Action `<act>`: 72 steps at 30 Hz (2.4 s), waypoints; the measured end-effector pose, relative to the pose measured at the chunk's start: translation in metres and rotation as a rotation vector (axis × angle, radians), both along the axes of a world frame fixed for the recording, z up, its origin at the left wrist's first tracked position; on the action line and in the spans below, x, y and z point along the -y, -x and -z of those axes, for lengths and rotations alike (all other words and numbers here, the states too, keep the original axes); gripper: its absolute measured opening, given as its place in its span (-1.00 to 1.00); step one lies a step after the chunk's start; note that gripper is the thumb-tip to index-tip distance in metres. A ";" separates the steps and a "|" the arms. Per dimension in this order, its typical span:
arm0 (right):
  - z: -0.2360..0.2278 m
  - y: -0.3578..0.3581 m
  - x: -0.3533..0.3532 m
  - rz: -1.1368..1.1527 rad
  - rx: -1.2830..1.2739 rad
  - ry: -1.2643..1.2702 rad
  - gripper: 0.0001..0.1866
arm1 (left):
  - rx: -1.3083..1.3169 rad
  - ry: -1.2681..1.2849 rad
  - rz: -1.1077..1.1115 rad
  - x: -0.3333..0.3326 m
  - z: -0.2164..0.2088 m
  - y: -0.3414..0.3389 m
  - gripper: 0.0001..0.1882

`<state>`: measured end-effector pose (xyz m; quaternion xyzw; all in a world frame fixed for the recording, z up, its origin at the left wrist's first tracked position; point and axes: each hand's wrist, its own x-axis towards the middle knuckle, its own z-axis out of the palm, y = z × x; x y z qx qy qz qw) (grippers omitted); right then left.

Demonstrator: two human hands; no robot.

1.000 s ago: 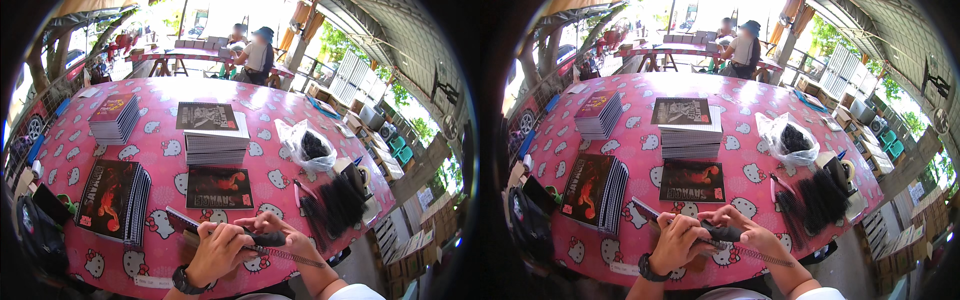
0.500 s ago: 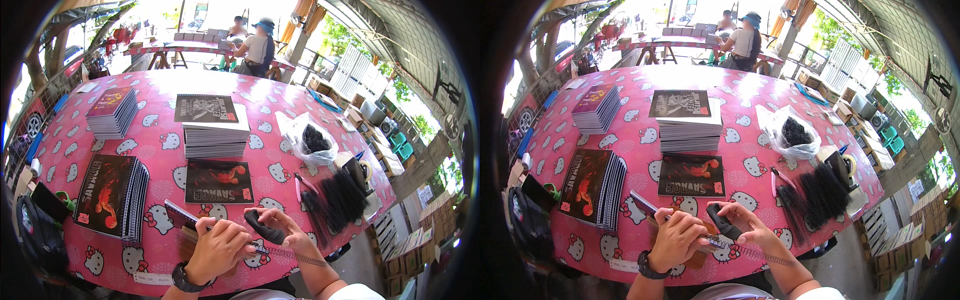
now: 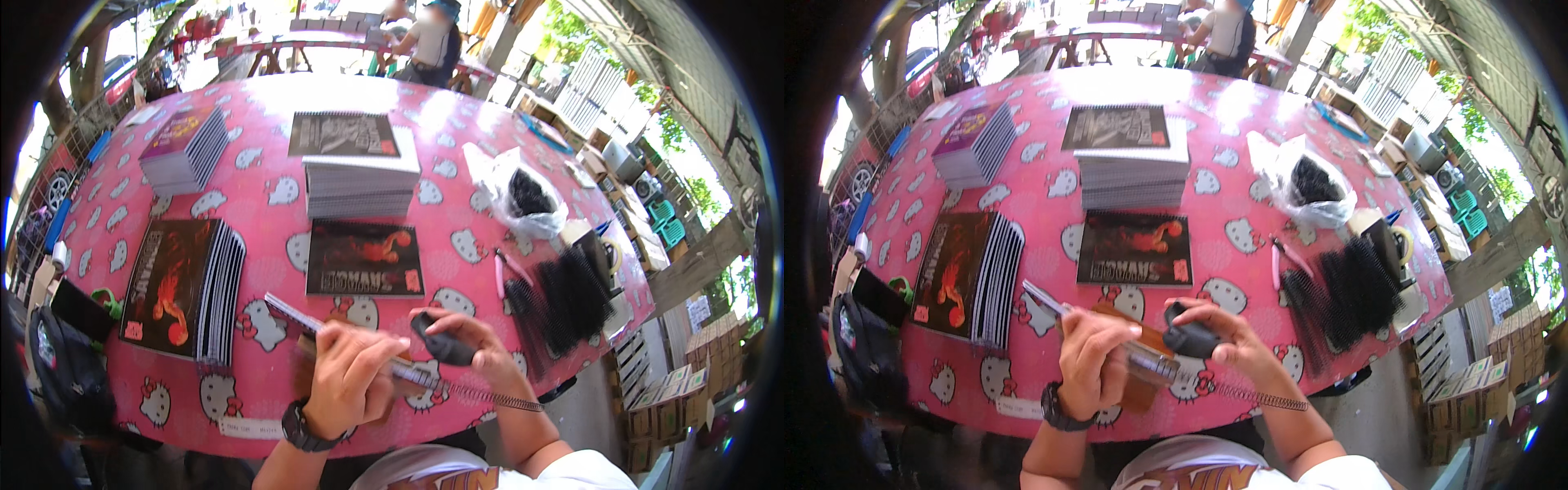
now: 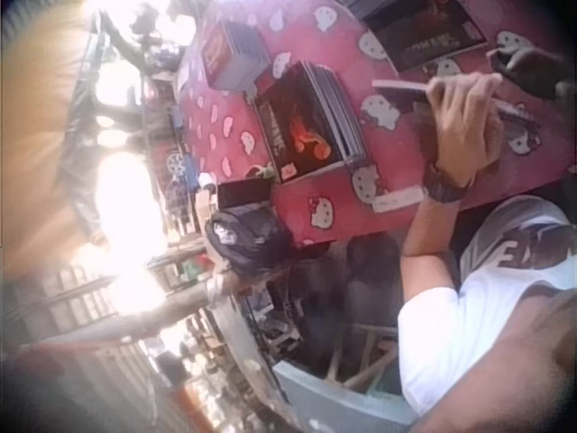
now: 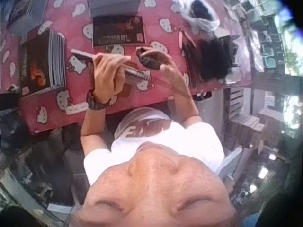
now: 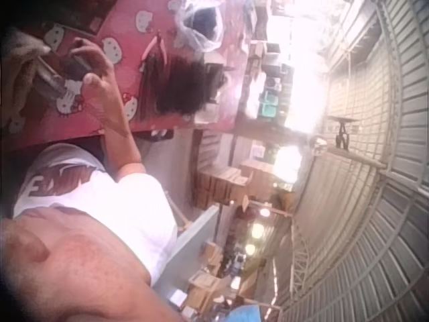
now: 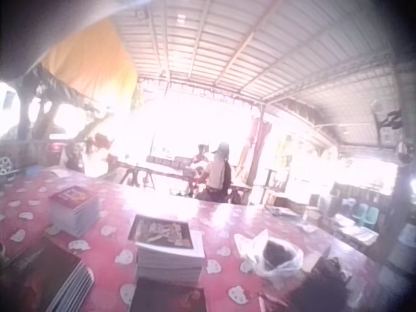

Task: The person inserts plastic spiral coils into the punched holes of several notebooks by hand and then uses a crimping tool to cut and secure the ends of the coils.

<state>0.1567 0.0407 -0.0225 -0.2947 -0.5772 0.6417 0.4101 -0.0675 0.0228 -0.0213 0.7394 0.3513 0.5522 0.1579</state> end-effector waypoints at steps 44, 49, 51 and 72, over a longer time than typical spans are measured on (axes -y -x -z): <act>-0.027 0.028 -0.036 -0.079 0.580 -0.374 -0.41 | 0.724 0.413 0.075 -0.029 0.018 0.053 -0.13; -0.039 0.039 -0.027 -0.233 -0.043 -0.196 -0.45 | 0.749 0.452 0.108 -0.031 0.027 0.059 -0.39; -0.024 0.031 -0.041 -0.110 0.454 -0.297 -0.29 | 0.787 0.454 0.203 -0.034 0.027 0.056 -0.42; -0.018 0.068 -0.054 -0.065 0.373 -0.248 -0.40 | 0.968 0.576 0.405 -0.030 0.024 0.069 -0.54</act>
